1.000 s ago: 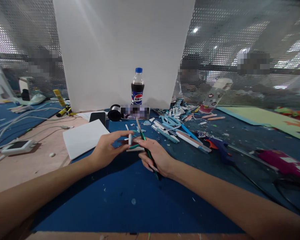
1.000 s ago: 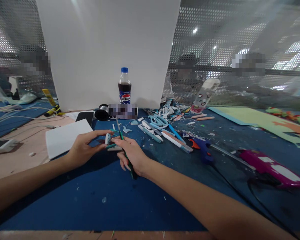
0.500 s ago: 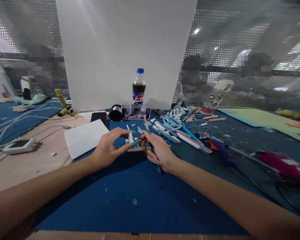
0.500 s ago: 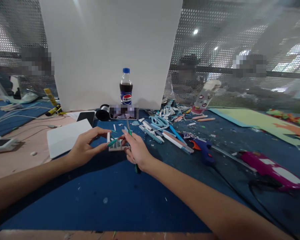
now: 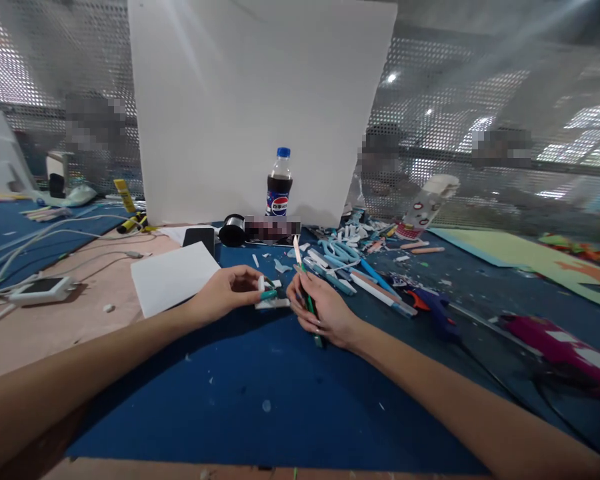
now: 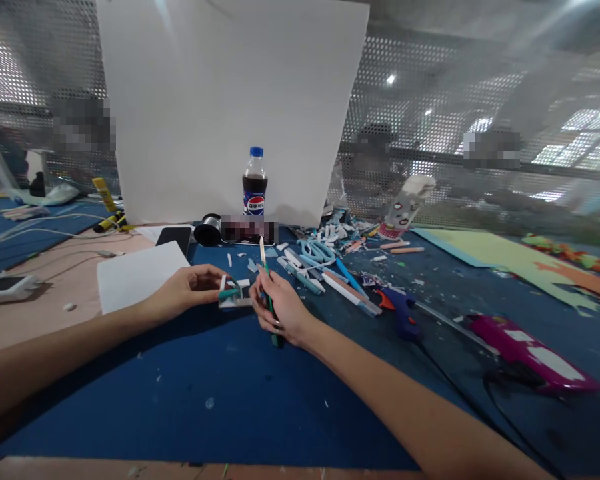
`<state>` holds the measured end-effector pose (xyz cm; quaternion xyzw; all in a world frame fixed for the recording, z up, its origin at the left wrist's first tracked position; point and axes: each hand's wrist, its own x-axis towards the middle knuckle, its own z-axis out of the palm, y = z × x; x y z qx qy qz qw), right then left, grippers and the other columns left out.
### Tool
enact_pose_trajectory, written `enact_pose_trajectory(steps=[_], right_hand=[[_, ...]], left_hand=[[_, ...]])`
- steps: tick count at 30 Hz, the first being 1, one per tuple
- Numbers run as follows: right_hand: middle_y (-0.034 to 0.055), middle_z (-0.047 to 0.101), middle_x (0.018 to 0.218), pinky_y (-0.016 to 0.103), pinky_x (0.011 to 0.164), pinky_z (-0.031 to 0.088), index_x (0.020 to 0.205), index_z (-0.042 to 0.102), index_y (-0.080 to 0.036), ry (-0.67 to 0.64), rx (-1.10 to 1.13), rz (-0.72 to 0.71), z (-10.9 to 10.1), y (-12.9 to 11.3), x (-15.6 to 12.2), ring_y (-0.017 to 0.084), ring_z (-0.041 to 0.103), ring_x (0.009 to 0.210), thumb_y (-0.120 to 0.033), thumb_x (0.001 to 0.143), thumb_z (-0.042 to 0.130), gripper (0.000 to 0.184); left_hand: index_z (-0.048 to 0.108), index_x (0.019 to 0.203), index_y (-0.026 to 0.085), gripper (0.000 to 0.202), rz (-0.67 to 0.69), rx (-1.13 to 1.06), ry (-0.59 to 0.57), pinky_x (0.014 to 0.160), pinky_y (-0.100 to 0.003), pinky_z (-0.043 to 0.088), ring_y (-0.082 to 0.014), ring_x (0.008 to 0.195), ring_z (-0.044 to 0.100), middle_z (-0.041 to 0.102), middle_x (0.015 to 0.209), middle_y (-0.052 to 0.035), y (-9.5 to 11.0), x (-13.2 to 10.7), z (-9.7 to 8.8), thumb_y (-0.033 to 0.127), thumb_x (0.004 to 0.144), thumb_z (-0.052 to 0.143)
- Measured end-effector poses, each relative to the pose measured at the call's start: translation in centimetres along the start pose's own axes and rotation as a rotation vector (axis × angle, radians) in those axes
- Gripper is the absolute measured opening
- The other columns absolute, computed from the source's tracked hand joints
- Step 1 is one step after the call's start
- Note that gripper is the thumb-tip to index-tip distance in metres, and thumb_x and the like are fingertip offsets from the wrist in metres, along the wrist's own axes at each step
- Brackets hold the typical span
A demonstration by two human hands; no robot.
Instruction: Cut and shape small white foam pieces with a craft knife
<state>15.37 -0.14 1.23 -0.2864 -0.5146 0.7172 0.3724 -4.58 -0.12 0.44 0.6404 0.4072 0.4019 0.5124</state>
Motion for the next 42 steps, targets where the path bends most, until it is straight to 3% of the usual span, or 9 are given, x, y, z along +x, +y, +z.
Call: enact_pose_trajectory(steps=[3,6,9,11,14,18,27,42], right_hand=[[-0.0093,0.051,0.053,0.015,0.021,0.025,0.077,0.037,-0.021,0.011,-0.123,0.017,-0.3,-0.3,-0.4,0.001,0.021,0.022,-0.04,0.085,0.047,0.023],[-0.008,0.057,0.055,0.014,0.022,0.027,0.08,0.036,-0.021,0.012,-0.228,0.004,-0.9,-0.5,-0.6,0.001,0.025,0.022,-0.041,0.083,0.05,0.024],[-0.0109,0.045,0.038,0.013,0.023,0.023,0.074,0.037,-0.02,0.101,-0.286,0.02,-1.3,-0.6,-0.6,0.003,0.026,0.02,-0.043,0.083,0.049,0.027],[-0.011,0.04,0.035,0.013,0.023,0.021,0.073,0.041,-0.019,0.132,-0.266,0.035,-1.2,-0.5,-0.6,0.003,0.024,0.02,-0.046,0.086,0.041,0.03],[-0.0086,0.044,0.038,0.014,0.023,0.018,0.078,0.046,-0.017,0.107,-0.25,0.052,-1.0,-0.5,-0.7,0.003,0.026,0.02,-0.048,0.089,0.031,0.036],[-0.0073,0.05,0.04,0.014,0.022,0.02,0.075,0.045,-0.017,0.056,-0.339,0.052,-1.0,-0.3,-0.7,0.004,0.032,0.021,-0.046,0.085,0.043,0.031],[-0.0051,0.053,0.039,0.014,0.022,0.022,0.073,0.05,-0.014,-0.158,-0.543,0.172,-2.0,-0.6,-0.7,0.003,0.032,0.019,-0.047,0.084,0.045,0.035],[-0.0072,0.047,0.034,0.014,0.022,0.025,0.074,0.052,-0.015,-0.101,-0.709,0.196,-1.5,-1.1,-1.0,0.005,0.036,0.019,-0.051,0.083,0.044,0.038]], left_hand=[[0.057,0.094,0.013,0.03,0.009,-0.031,0.017,0.078,-0.03,0.043,-0.015,0.081,0.059,0.062,0.089,-0.0045,0.2,-0.1,0.1,0.023,0.068,0.067],[0.056,0.093,0.013,0.03,-0.012,-0.093,-0.021,0.07,-0.027,0.044,-0.0126,0.073,0.058,0.062,0.081,-0.0018,0.5,-0.6,0.8,0.021,0.067,0.068],[0.054,0.094,0.015,0.029,-0.076,-0.157,-0.177,0.062,-0.026,0.045,-0.0112,0.062,0.056,0.06,0.075,-0.0002,0.7,-1.3,1.9,0.024,0.07,0.067],[0.056,0.091,0.013,0.026,-0.058,-0.108,-0.257,0.071,-0.028,0.045,-0.0134,0.071,0.058,0.061,0.078,-0.0018,0.8,-1.6,2.3,0.023,0.07,0.068],[0.056,0.093,0.014,0.024,-0.063,-0.062,-0.152,0.077,-0.03,0.044,-0.0163,0.083,0.059,0.062,0.089,-0.0051,0.6,-1.3,2.2,0.022,0.072,0.065],[0.057,0.094,0.013,0.024,-0.061,-0.023,-0.053,0.087,-0.033,0.04,-0.0185,0.092,0.059,0.063,0.098,-0.007,0.1,-0.5,1.4,0.02,0.072,0.064],[0.06,0.099,0.017,0.028,-0.044,-0.097,-0.15,0.091,-0.035,0.038,-0.0184,0.096,0.058,0.064,0.103,-0.0052,-0.4,-0.3,1.1,0.02,0.072,0.064],[0.059,0.093,0.015,0.026,-0.048,-0.046,-0.082,0.072,-0.028,0.041,-0.0134,0.073,0.055,0.059,0.077,-0.0001,-0.1,-0.3,1.2,0.021,0.068,0.066]])
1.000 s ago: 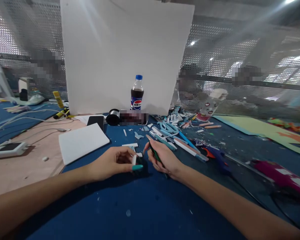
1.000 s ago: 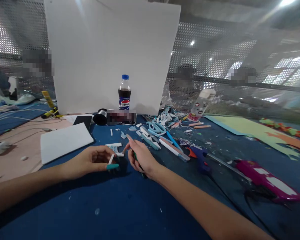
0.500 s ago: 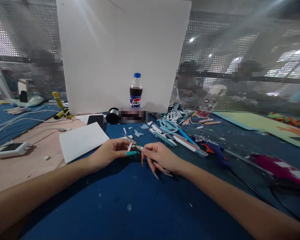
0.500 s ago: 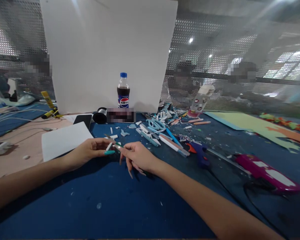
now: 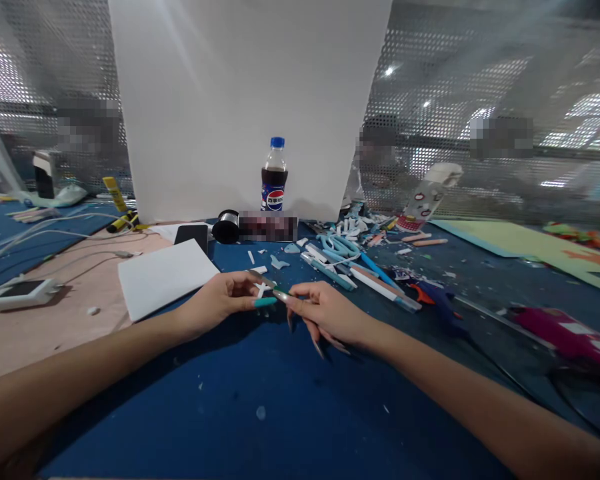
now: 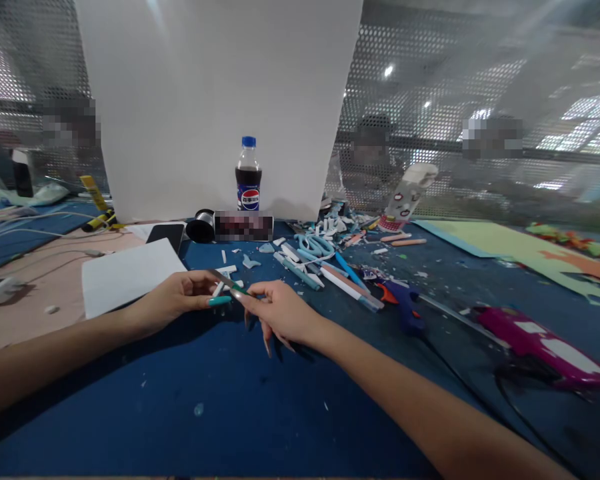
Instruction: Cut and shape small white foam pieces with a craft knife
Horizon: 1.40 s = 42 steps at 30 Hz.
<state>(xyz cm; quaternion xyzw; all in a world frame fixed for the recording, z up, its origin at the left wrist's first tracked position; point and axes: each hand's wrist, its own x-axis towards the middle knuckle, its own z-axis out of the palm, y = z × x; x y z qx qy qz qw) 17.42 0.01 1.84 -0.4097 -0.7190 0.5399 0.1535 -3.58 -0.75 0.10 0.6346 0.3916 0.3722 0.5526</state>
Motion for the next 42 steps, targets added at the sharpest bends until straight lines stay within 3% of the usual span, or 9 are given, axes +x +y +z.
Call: enact_pose_trajectory(steps=[18,28,36,42], right_hand=[[-0.0078,0.041,0.029,0.014,0.022,0.021,0.072,0.054,-0.016,0.014,-0.045,0.012,-0.05,-0.11,-0.07,0.004,0.031,0.019,-0.049,0.084,0.046,0.036],[-0.0072,0.042,0.03,0.016,0.026,0.026,0.073,0.055,-0.015,-0.006,-0.052,-0.019,-0.13,0.24,0.18,0.006,0.036,0.021,-0.05,0.083,0.045,0.037],[-0.0071,0.041,0.028,0.015,0.024,0.022,0.073,0.056,-0.015,-0.03,0.005,-0.025,-0.29,0.47,0.31,0.007,0.036,0.02,-0.051,0.083,0.046,0.038],[-0.007,0.042,0.029,0.015,0.025,0.025,0.073,0.055,-0.016,-0.054,0.005,-0.016,-0.4,0.17,0.16,0.007,0.038,0.021,-0.05,0.083,0.047,0.036]], left_hand=[[0.062,0.086,0.015,0.02,-0.031,0.019,0.03,0.074,-0.029,0.041,-0.0141,0.074,0.056,0.063,0.079,-0.0014,-0.11,0.05,-0.02,0.021,0.068,0.066],[0.063,0.087,0.014,0.022,-0.066,0.01,0.007,0.075,-0.029,0.042,-0.0149,0.074,0.058,0.064,0.079,-0.0019,0.11,-0.01,0.05,0.02,0.067,0.067],[0.064,0.079,0.016,0.016,-0.058,0.008,0.092,0.072,-0.028,0.041,-0.013,0.069,0.054,0.062,0.074,-0.0004,0.17,0.01,0.13,0.024,0.065,0.068],[0.065,0.081,0.015,0.018,-0.078,-0.046,0.056,0.071,-0.027,0.04,-0.012,0.068,0.055,0.062,0.073,0.0002,0.13,-0.03,0.15,0.02,0.064,0.069]])
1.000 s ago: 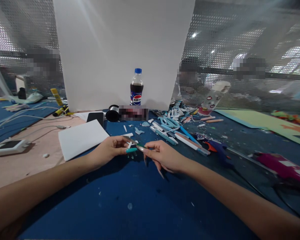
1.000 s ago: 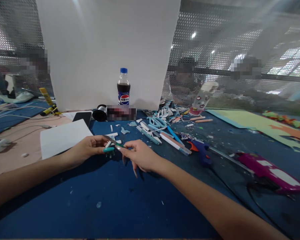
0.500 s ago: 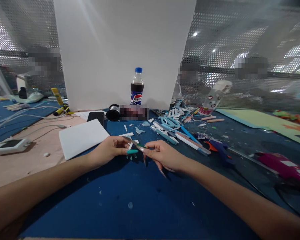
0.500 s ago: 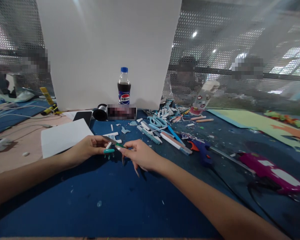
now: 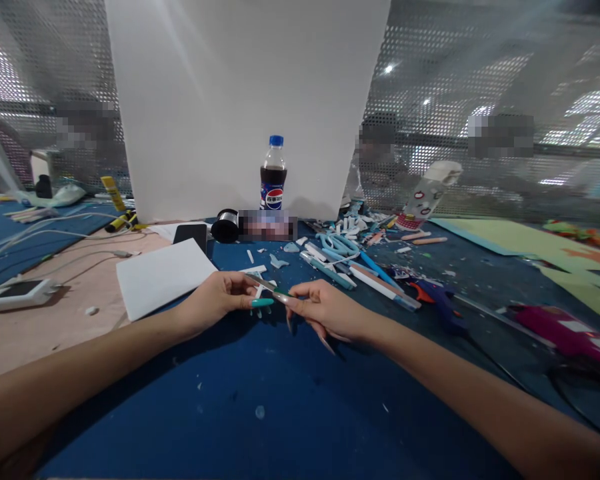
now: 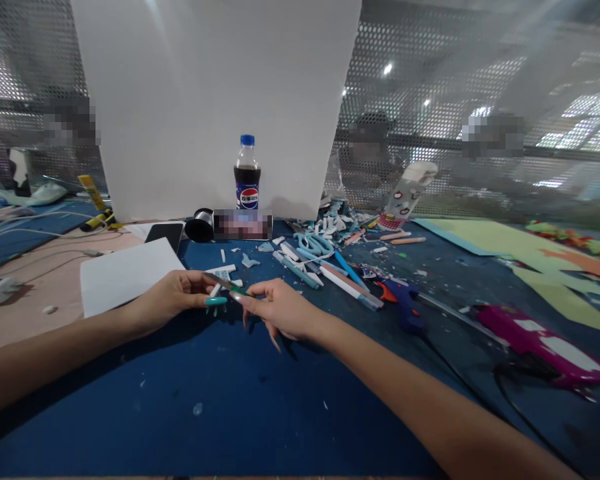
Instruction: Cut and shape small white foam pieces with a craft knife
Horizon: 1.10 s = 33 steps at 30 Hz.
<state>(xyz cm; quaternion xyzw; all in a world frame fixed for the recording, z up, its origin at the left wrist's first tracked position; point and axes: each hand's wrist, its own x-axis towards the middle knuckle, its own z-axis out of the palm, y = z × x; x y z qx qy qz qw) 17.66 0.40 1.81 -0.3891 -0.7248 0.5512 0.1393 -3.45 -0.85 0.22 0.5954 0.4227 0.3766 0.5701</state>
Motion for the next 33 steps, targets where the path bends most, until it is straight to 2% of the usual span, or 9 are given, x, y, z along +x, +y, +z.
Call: enact_pose_trajectory(steps=[3,8,11,16,25,30,33], right_hand=[[-0.007,0.042,0.028,0.015,0.024,0.022,0.074,0.056,-0.016,-0.01,-0.017,0.007,-0.02,0.05,0.01,0.006,0.035,0.02,-0.051,0.082,0.047,0.037],[-0.0066,0.043,0.031,0.015,0.026,0.025,0.071,0.056,-0.015,-0.001,0.033,-0.022,0.03,0.33,0.18,0.006,0.038,0.023,-0.053,0.081,0.048,0.04],[-0.0068,0.044,0.033,0.014,0.026,0.026,0.072,0.057,-0.014,-0.006,0.038,-0.021,0.05,0.29,0.15,0.005,0.038,0.023,-0.054,0.08,0.048,0.041],[-0.0058,0.045,0.035,0.015,0.026,0.028,0.075,0.058,-0.014,-0.023,-0.022,-0.014,0.05,0.13,-0.07,0.006,0.039,0.024,-0.056,0.08,0.047,0.044],[-0.0066,0.042,0.029,0.015,0.025,0.023,0.075,0.058,-0.014,-0.038,-0.03,-0.005,0.01,-0.11,-0.19,0.007,0.039,0.022,-0.052,0.081,0.048,0.04],[-0.0064,0.043,0.03,0.015,0.025,0.023,0.077,0.059,-0.014,-0.032,-0.047,-0.01,0.02,0.02,-0.19,0.006,0.037,0.021,-0.053,0.081,0.047,0.041],[-0.0067,0.043,0.031,0.015,0.026,0.024,0.077,0.059,-0.014,-0.028,-0.05,-0.014,-0.02,-0.01,-0.2,0.005,0.036,0.022,-0.051,0.082,0.048,0.04]], left_hand=[[0.065,0.084,0.014,0.021,-0.008,-0.014,-0.021,0.072,-0.027,0.041,-0.0121,0.07,0.055,0.063,0.074,0.0,-0.03,-0.01,-0.02,0.018,0.063,0.069],[0.065,0.087,0.016,0.023,0.016,-0.024,0.023,0.073,-0.026,0.04,-0.0119,0.071,0.055,0.062,0.073,0.0009,-0.09,0.11,-0.12,0.02,0.065,0.069],[0.065,0.091,0.017,0.025,0.024,-0.033,0.007,0.074,-0.027,0.04,-0.0123,0.072,0.055,0.063,0.075,0.0,-0.18,0.16,-0.2,0.021,0.066,0.068],[0.065,0.089,0.015,0.028,0.025,-0.026,-0.009,0.07,-0.026,0.041,-0.0112,0.066,0.054,0.061,0.07,0.0016,-0.45,0.18,-0.26,0.019,0.062,0.07],[0.066,0.088,0.016,0.025,0.03,-0.078,0.023,0.075,-0.027,0.04,-0.012,0.071,0.057,0.065,0.073,0.0003,-0.31,0.27,-0.18,0.019,0.063,0.069],[0.065,0.085,0.015,0.027,0.005,-0.086,0.013,0.07,-0.026,0.041,-0.0106,0.064,0.056,0.064,0.069,0.0022,-0.43,0.29,-0.13,0.015,0.059,0.071],[0.065,0.086,0.015,0.027,-0.007,-0.075,0.013,0.072,-0.028,0.041,-0.0113,0.066,0.056,0.064,0.07,0.0019,-0.33,0.22,-0.11,0.015,0.059,0.071]])
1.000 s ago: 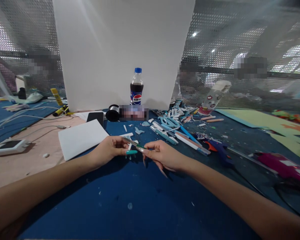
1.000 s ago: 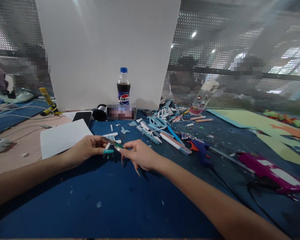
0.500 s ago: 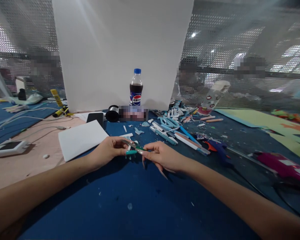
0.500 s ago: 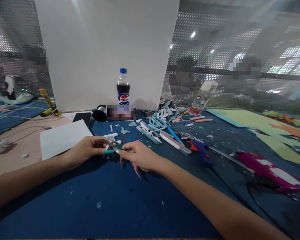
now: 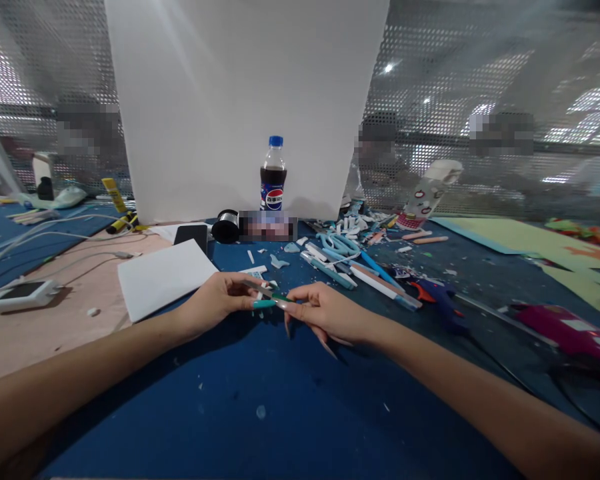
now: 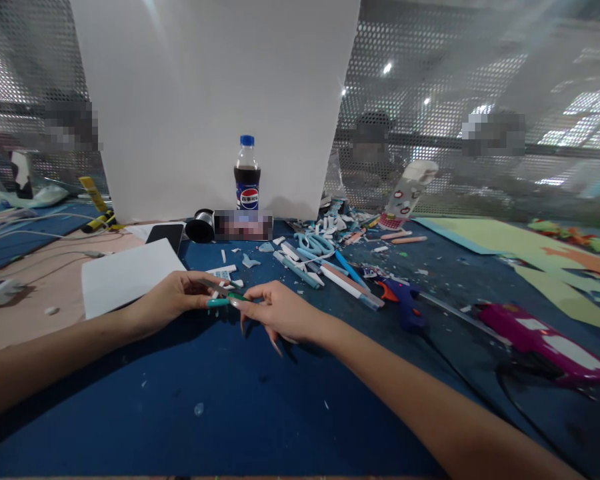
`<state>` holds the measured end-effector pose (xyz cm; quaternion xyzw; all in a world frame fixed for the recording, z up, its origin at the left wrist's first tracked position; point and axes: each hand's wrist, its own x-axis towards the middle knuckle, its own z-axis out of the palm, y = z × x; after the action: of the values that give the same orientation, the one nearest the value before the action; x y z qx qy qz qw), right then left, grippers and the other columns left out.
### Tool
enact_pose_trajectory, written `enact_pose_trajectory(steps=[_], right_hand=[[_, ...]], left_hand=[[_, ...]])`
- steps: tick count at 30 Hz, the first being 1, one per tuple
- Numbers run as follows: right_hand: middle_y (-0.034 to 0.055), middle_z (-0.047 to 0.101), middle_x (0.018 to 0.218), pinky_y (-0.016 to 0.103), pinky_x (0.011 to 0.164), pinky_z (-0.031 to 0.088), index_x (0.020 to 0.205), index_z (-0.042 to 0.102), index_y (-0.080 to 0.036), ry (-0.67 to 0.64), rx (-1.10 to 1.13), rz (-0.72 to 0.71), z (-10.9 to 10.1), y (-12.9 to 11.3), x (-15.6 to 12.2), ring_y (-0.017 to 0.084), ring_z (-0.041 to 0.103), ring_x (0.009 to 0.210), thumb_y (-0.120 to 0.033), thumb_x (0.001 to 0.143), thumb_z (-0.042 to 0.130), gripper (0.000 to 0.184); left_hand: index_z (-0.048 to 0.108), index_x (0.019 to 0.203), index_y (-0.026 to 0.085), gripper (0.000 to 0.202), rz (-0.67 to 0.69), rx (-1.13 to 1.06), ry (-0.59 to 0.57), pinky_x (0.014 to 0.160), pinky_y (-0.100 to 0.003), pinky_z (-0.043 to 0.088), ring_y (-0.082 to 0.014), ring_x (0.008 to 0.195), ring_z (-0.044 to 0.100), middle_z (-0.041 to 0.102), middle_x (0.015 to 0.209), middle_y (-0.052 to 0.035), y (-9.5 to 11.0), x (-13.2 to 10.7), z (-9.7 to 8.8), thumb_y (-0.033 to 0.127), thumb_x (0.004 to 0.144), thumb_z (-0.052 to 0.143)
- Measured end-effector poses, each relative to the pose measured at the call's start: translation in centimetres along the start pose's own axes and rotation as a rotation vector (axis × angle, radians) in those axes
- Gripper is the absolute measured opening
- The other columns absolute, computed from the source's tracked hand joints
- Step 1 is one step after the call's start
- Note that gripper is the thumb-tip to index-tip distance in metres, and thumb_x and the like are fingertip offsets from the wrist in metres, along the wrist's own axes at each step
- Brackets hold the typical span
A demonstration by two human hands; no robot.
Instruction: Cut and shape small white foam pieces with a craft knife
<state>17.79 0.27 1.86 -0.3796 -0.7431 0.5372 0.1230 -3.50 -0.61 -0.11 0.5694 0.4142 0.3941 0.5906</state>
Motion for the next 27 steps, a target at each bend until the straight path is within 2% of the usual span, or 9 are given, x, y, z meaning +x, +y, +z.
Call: enact_pose_trajectory(steps=[5,7,13,16,19,27], right_hand=[[-0.0065,0.043,0.03,0.015,0.024,0.022,0.079,0.059,-0.014,-0.058,0.011,0.02,-0.19,-0.34,-0.16,0.006,0.037,0.021,-0.051,0.083,0.046,0.04],[-0.0065,0.044,0.03,0.015,0.024,0.021,0.08,0.059,-0.014,-0.061,0.003,0.017,-0.21,-0.36,-0.2,0.006,0.036,0.02,-0.051,0.084,0.044,0.04],[-0.0078,0.042,0.031,0.014,0.026,0.024,0.078,0.056,-0.015,0.004,0.011,-0.025,0.04,0.11,0.1,0.006,0.038,0.024,-0.05,0.082,0.048,0.036],[-0.0081,0.041,0.032,0.014,0.025,0.022,0.077,0.055,-0.016,0.023,0.011,-0.021,0.21,0.03,0.12,0.005,0.034,0.022,-0.049,0.083,0.047,0.035],[-0.0081,0.042,0.033,0.015,0.025,0.024,0.076,0.054,-0.016,0.048,-0.007,-0.023,0.37,-0.3,-0.05,0.005,0.033,0.022,-0.048,0.082,0.049,0.033],[-0.0062,0.047,0.04,0.014,0.027,0.025,0.077,0.056,-0.015,0.034,-0.003,-0.017,0.24,-0.1,-0.04,0.004,0.038,0.026,-0.049,0.081,0.05,0.034]], left_hand=[[0.066,0.086,0.016,0.023,0.017,-0.009,0.012,0.075,-0.027,0.041,-0.0123,0.072,0.058,0.066,0.078,-0.0004,0.02,-0.02,-0.2,0.019,0.063,0.07],[0.066,0.087,0.017,0.024,0.014,-0.007,-0.001,0.073,-0.026,0.041,-0.0114,0.07,0.058,0.066,0.075,0.0003,-0.12,0.01,-0.32,0.019,0.064,0.07],[0.065,0.088,0.015,0.026,0.008,-0.024,-0.053,0.07,-0.024,0.041,-0.0097,0.065,0.055,0.062,0.069,0.0028,-0.11,0.03,-0.26,0.015,0.063,0.07],[0.065,0.09,0.015,0.027,0.009,-0.024,-0.047,0.071,-0.024,0.041,-0.0095,0.067,0.056,0.062,0.071,0.0028,0.01,-0.02,-0.21,0.014,0.064,0.07],[0.065,0.092,0.015,0.029,0.006,-0.004,-0.035,0.072,-0.025,0.04,-0.0103,0.068,0.056,0.062,0.071,0.0021,0.02,-0.05,-0.24,0.014,0.064,0.07],[0.065,0.092,0.016,0.028,0.021,0.018,-0.034,0.073,-0.027,0.04,-0.0114,0.069,0.055,0.061,0.073,0.0013,-0.02,-0.05,-0.22,0.019,0.065,0.07]])
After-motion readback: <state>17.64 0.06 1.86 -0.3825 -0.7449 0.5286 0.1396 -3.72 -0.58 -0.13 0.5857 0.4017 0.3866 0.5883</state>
